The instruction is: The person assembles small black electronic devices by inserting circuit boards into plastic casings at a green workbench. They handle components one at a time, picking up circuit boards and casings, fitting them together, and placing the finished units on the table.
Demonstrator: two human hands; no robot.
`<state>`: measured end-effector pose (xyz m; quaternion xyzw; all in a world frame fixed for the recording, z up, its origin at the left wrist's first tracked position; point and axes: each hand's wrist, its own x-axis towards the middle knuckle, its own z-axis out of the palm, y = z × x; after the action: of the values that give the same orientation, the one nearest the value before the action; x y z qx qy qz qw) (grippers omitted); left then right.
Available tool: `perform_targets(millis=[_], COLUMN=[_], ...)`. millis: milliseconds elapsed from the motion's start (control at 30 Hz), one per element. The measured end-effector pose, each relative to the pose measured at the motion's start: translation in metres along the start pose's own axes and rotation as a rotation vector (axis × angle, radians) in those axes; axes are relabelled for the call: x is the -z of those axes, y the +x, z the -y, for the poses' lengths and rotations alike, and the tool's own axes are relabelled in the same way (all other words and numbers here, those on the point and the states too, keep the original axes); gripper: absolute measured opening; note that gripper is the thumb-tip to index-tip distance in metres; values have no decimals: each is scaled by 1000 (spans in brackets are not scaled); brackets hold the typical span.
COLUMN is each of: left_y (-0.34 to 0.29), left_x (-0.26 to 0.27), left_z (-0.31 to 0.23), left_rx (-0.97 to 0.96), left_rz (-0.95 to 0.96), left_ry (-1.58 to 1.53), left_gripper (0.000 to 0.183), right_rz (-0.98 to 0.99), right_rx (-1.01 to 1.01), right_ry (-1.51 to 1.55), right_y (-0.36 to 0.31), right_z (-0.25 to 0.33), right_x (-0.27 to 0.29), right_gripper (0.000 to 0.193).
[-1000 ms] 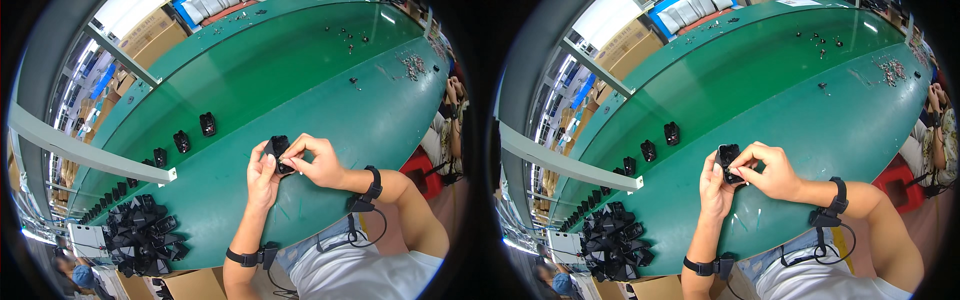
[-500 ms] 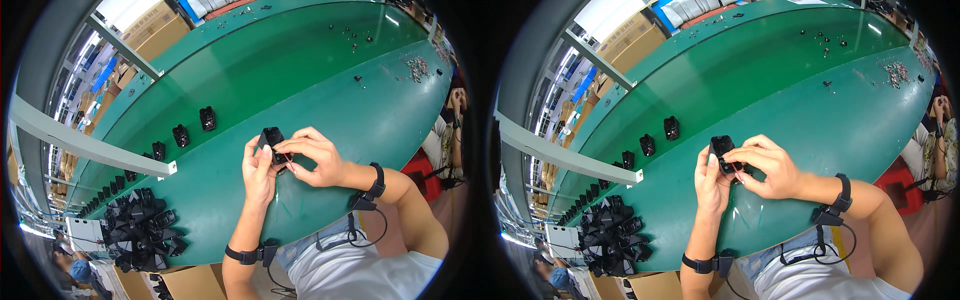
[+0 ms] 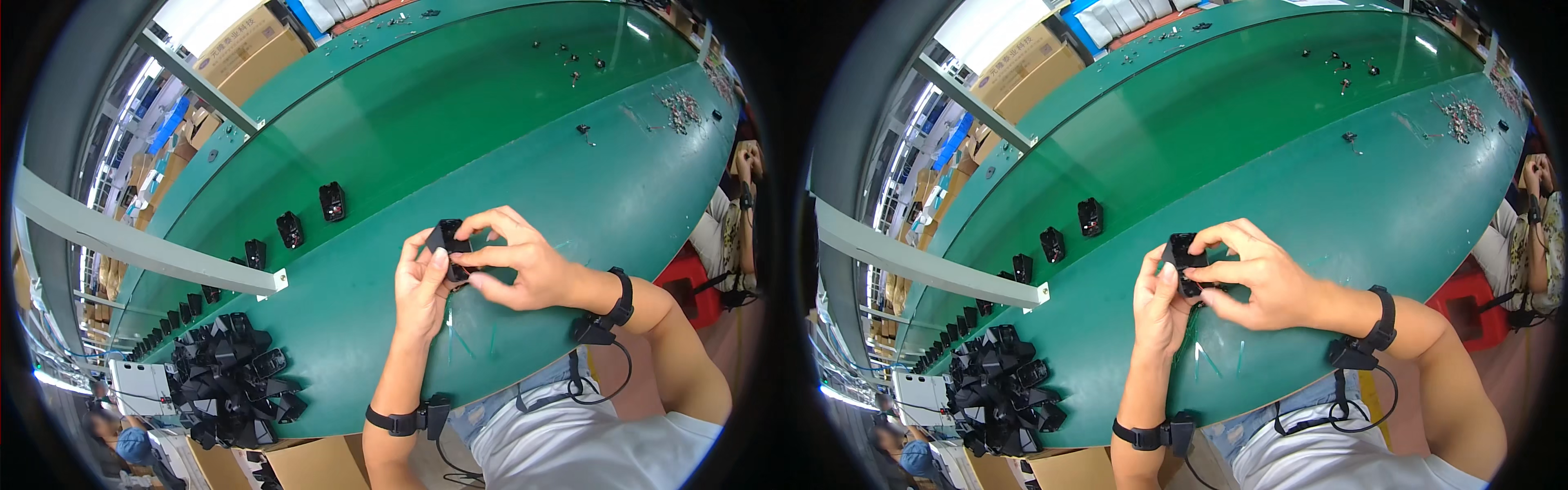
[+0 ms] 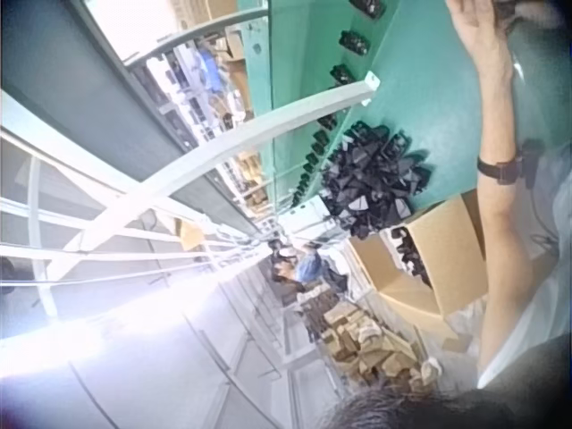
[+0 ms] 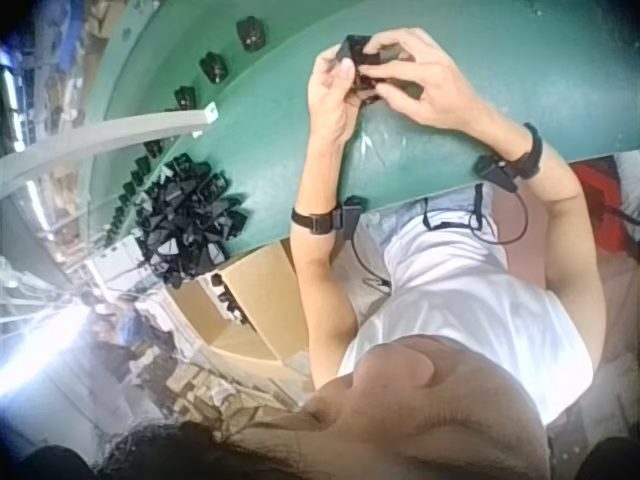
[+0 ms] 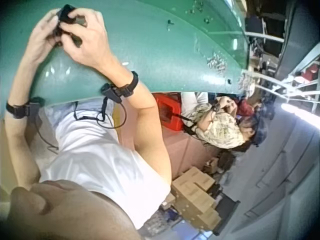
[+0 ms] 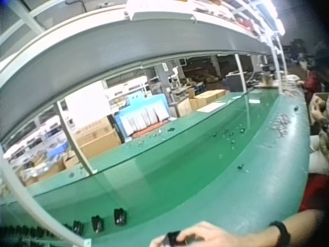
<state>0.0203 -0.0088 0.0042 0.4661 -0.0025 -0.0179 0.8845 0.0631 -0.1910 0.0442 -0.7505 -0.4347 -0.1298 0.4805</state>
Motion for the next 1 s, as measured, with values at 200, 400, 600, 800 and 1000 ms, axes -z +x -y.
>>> perform_targets(millis=[200,400,600,800,1000], left_y=[-2,-1,-3,-3,-3], left_x=[-7,-5,-1,-6,-8], left_z=[7,-6,-3,-8,-9], left_rx=[-25,-187,-261,-293,-329], left_rz=[-131,-250,-291,-282,-285], left_ry=[171,563,741,801,854], left_gripper=[24,31,36,38,40], right_rz=[38,205,150,208,215], right_rx=[-95,-677,-874,-811,-848], right_ry=[142,970,1306,1304,1353], right_y=[-7,-1,-14,-9,-14], right_z=[-12,-29,-37,-36,-34], right_x=[-5,1,-13,-10,-8], right_gripper=[28,16,12,14,19])
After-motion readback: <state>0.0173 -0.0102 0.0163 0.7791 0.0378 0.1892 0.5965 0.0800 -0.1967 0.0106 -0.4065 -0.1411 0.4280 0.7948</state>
